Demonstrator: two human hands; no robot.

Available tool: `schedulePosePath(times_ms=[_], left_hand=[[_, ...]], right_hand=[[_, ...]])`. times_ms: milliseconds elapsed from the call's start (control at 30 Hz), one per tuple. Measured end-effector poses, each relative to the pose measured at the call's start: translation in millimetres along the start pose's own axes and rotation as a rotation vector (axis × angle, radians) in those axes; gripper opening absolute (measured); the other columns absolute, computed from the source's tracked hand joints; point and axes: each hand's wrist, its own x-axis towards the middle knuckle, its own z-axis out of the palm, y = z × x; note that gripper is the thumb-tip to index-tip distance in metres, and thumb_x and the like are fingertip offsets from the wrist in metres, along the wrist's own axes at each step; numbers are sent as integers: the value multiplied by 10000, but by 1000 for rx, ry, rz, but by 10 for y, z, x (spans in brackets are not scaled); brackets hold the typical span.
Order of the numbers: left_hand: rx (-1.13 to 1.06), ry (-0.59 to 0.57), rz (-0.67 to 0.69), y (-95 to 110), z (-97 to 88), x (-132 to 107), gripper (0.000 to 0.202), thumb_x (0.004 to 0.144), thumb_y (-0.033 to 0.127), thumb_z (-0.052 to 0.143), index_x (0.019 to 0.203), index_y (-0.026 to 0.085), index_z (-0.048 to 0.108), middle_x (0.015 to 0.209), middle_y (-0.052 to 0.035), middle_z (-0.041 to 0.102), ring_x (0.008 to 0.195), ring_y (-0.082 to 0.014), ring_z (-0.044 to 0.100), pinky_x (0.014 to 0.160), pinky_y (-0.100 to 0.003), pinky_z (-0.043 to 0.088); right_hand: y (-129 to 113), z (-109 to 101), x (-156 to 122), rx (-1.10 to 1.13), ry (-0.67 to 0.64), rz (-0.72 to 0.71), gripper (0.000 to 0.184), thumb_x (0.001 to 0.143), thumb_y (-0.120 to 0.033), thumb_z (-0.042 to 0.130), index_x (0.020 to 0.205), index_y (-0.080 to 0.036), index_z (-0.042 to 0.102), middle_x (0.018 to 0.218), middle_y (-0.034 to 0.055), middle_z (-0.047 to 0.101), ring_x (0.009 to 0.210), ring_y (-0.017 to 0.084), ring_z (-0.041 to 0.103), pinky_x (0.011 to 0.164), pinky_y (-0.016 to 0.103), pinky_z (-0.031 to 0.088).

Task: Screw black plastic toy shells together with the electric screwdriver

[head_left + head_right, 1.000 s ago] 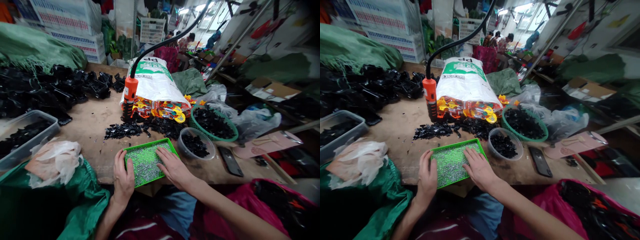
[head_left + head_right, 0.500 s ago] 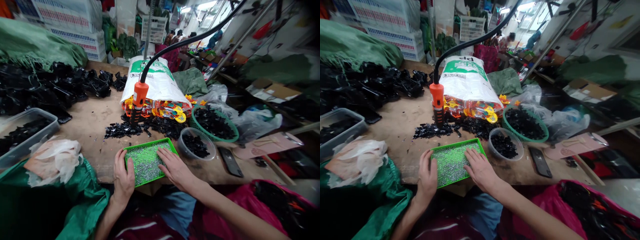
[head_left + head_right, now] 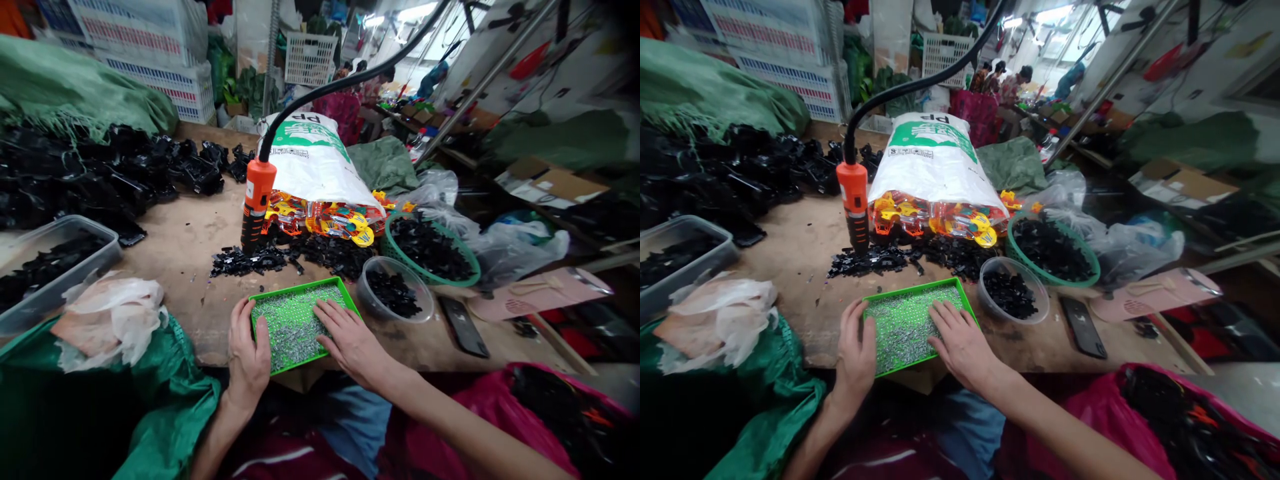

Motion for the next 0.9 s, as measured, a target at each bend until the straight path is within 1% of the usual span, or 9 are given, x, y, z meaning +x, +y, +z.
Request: schedulePosePath(times_ms=[167,300,467,633,767,900], left_hand=[[9,2,-5,-12,8,1,354,969,320,406,1288,195,498,1383,-122,481,1303,-231,459,1112,-435,379],[12,7,2,5,8,13,355,968,321,408,1288,195,500,1374,-121,488,1296,-229,464,1112,-435,381],[16,7,-5,2,4,6,357,965,323,418,1288,195,498,1376,-122,482,1298,-229,461,1106,-429,387],[14,3,8,11,5,10,357,962,319,426,1289,194,495,1373,-125,486,1299,-232,462,1109,-432,381],[12,12,22,5,17,22,354,961,312,430,1287,188,497,1364,-127,491,1289,-230,467,1102,-432,389],[18,10,29,-13,22,21,356,959,309,433,1287,185,497,1367,-129,486,1298,-235,461,1103,-440,390]], right_hand=[[-8,8,20,17,-11,6,501,1010,-354,366,1483,-191,341,1568,75,326,1433,264,313,1125,493,363],[-30,-1,48,30,-31,-11,508,1009,-353,368,1491,-196,322,1567,63,330,1437,265,304,1125,506,364],[-26,-5,-19,25,-9,-15,490,1005,-357,389,1469,-201,367,1547,74,371,1423,275,329,1127,495,362],[-8,0,5,46,7,5,490,1004,-344,387,1463,-172,372,1561,101,338,1424,272,330,1129,482,365],[-69,-25,72,58,-35,-42,503,1011,-340,376,1486,-183,326,1580,84,298,1440,270,296,1133,505,355],[-110,-52,50,70,-30,-92,496,1005,-340,390,1478,-198,342,1574,84,313,1431,268,316,1134,517,349]])
